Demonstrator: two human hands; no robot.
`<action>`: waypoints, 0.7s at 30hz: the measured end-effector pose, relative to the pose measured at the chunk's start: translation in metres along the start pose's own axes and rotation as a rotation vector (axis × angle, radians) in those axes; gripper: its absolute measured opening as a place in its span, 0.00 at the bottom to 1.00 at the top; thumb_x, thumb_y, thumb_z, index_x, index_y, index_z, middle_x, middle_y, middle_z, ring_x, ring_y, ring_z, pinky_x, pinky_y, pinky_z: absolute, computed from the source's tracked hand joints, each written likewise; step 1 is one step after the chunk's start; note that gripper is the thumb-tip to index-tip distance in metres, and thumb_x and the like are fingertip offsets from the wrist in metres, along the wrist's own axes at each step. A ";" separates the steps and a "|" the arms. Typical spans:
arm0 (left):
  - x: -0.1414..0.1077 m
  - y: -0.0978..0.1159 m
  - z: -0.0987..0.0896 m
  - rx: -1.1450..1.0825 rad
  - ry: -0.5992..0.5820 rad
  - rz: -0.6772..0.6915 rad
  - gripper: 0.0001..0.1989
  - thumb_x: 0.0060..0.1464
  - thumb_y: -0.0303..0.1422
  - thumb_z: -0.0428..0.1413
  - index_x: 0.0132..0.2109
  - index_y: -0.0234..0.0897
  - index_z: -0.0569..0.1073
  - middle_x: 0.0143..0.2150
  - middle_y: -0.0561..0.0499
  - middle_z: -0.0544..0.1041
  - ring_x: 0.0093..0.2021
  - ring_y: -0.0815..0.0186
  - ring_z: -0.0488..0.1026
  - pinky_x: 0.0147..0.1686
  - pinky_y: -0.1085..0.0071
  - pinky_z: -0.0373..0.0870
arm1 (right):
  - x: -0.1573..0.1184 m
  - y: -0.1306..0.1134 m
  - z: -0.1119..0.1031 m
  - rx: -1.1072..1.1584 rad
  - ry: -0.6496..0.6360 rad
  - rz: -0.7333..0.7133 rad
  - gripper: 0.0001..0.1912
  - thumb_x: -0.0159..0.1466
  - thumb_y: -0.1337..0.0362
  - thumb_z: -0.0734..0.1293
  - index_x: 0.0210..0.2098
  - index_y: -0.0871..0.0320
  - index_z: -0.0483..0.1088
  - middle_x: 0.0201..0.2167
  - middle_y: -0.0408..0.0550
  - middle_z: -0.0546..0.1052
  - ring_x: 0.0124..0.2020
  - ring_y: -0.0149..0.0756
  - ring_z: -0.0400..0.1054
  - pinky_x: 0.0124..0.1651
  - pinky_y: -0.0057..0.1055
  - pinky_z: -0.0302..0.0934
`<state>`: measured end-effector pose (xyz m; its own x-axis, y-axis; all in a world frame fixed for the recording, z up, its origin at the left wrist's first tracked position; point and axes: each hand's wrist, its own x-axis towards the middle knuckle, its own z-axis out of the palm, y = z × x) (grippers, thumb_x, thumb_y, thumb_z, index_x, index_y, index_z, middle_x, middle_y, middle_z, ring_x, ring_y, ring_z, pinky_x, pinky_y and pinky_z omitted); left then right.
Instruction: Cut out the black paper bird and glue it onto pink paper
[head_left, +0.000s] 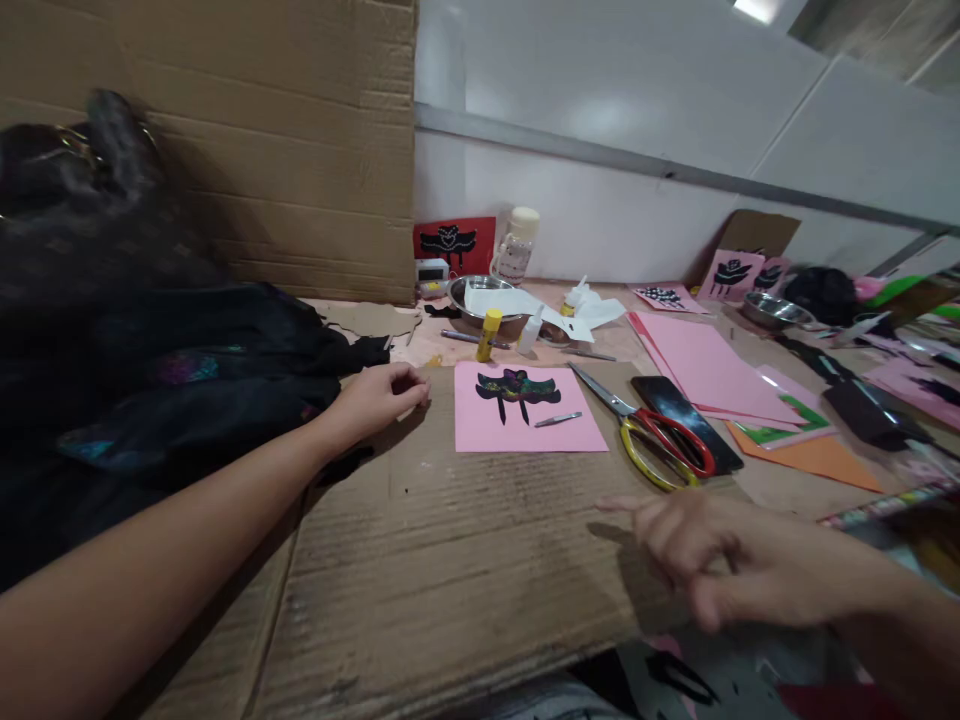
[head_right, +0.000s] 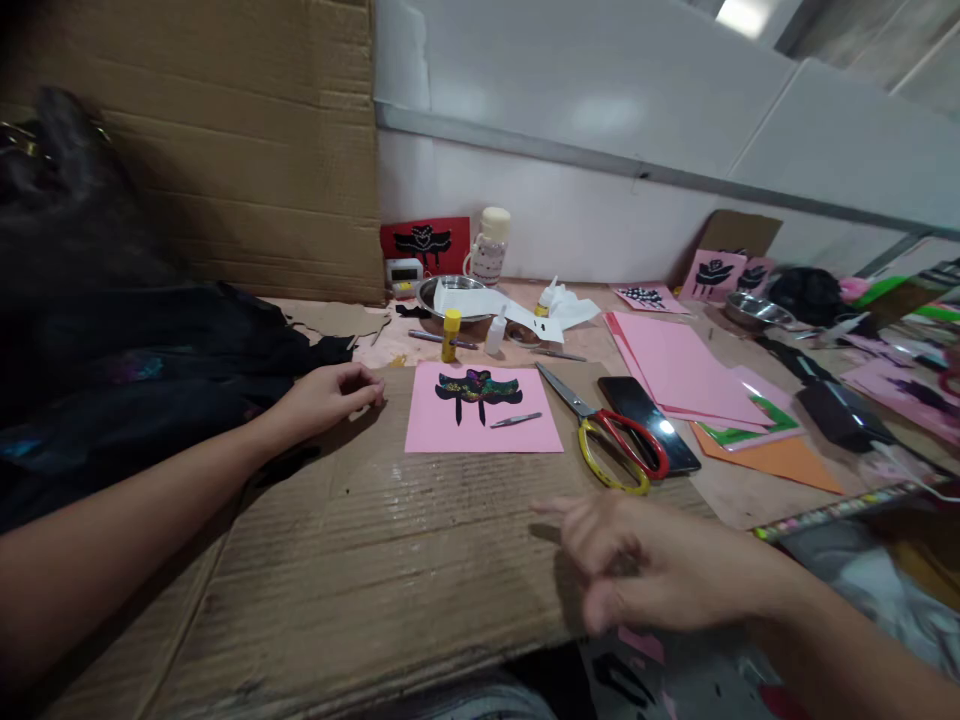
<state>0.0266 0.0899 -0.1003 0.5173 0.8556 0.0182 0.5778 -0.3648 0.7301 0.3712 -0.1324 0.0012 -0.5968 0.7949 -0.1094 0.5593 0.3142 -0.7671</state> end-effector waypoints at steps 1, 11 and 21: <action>0.000 0.000 0.000 0.007 0.001 -0.002 0.14 0.68 0.40 0.59 0.51 0.34 0.77 0.48 0.46 0.80 0.45 0.60 0.79 0.46 0.57 0.79 | 0.018 0.001 0.007 0.089 -0.138 -0.043 0.38 0.71 0.34 0.59 0.16 0.56 0.64 0.16 0.36 0.61 0.21 0.28 0.63 0.60 0.43 0.64; -0.003 0.008 0.000 0.049 0.010 -0.016 0.17 0.68 0.40 0.60 0.58 0.36 0.74 0.56 0.43 0.77 0.51 0.56 0.78 0.50 0.53 0.79 | 0.188 -0.002 0.072 0.418 -0.619 -0.038 0.39 0.51 0.25 0.69 0.18 0.58 0.69 0.16 0.38 0.69 0.26 0.32 0.71 0.49 0.33 0.69; -0.005 0.012 0.003 -0.085 -0.068 -0.029 0.14 0.68 0.41 0.58 0.47 0.34 0.77 0.43 0.48 0.81 0.41 0.61 0.80 0.41 0.62 0.79 | 0.076 0.018 0.043 0.593 -0.528 0.105 0.36 0.55 0.28 0.71 0.23 0.58 0.72 0.23 0.42 0.74 0.28 0.33 0.71 0.47 0.39 0.72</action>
<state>0.0327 0.0797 -0.0931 0.5442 0.8375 -0.0482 0.5392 -0.3052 0.7849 0.3114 -0.0887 -0.0478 -0.8346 0.4075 -0.3706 0.3173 -0.1944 -0.9282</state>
